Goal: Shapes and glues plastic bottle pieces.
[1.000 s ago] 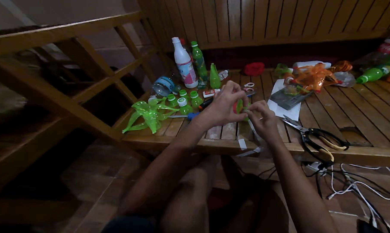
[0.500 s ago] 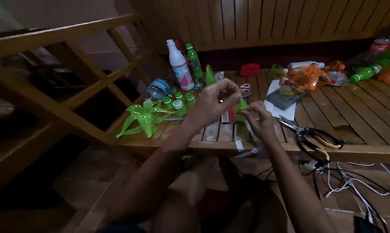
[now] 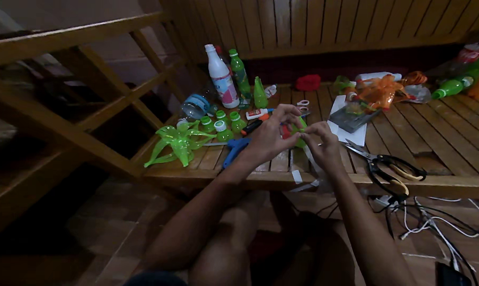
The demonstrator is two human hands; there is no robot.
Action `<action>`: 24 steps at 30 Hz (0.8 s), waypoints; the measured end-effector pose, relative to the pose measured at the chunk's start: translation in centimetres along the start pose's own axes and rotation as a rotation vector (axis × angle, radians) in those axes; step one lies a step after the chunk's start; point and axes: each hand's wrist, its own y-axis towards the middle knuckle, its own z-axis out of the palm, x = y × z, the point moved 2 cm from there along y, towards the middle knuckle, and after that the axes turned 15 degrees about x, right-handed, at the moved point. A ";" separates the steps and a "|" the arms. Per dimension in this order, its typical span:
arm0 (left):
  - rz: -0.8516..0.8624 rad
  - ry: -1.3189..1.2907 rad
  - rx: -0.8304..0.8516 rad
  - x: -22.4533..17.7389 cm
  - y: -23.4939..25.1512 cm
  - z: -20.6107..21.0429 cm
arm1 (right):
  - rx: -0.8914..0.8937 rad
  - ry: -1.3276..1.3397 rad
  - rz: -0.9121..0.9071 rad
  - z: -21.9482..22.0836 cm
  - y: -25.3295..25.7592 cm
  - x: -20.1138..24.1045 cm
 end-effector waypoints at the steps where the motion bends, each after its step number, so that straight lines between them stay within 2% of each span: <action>1: -0.006 -0.001 0.021 1.3 -0.2 -0.2 | 0.000 0.006 -0.001 0.0 0.0 0.0; 2: 0.099 0.029 0.029 4.6 -0.6 -0.2 | 0.002 0.012 -0.001 0.0 0.0 -0.1; 3: 0.475 0.099 -0.080 10.3 -0.4 0.5 | 0.007 0.011 0.000 0.0 0.0 -0.1; 4: 0.465 0.133 -0.060 11.3 -0.7 0.5 | 0.011 0.012 0.000 0.0 0.0 -0.1; 5: 0.274 0.123 0.001 8.5 -1.1 0.2 | 0.011 0.011 0.001 0.0 0.0 0.0; 6: 0.073 0.053 0.044 3.8 -0.8 0.0 | 0.012 0.009 0.001 0.0 0.0 0.0; 7: 0.025 0.025 0.033 0.9 -0.3 0.1 | 0.015 0.006 -0.001 0.0 0.0 0.0; 8: 0.043 0.015 0.017 -0.1 0.1 0.2 | 0.017 0.007 -0.003 0.0 0.0 0.0; 11: 0.117 -0.001 0.017 -0.1 0.4 0.4 | 0.033 -0.001 -0.003 0.0 0.0 0.0; 24: 0.106 -0.005 0.010 0.0 0.6 0.3 | 0.029 0.032 0.004 0.0 0.1 0.0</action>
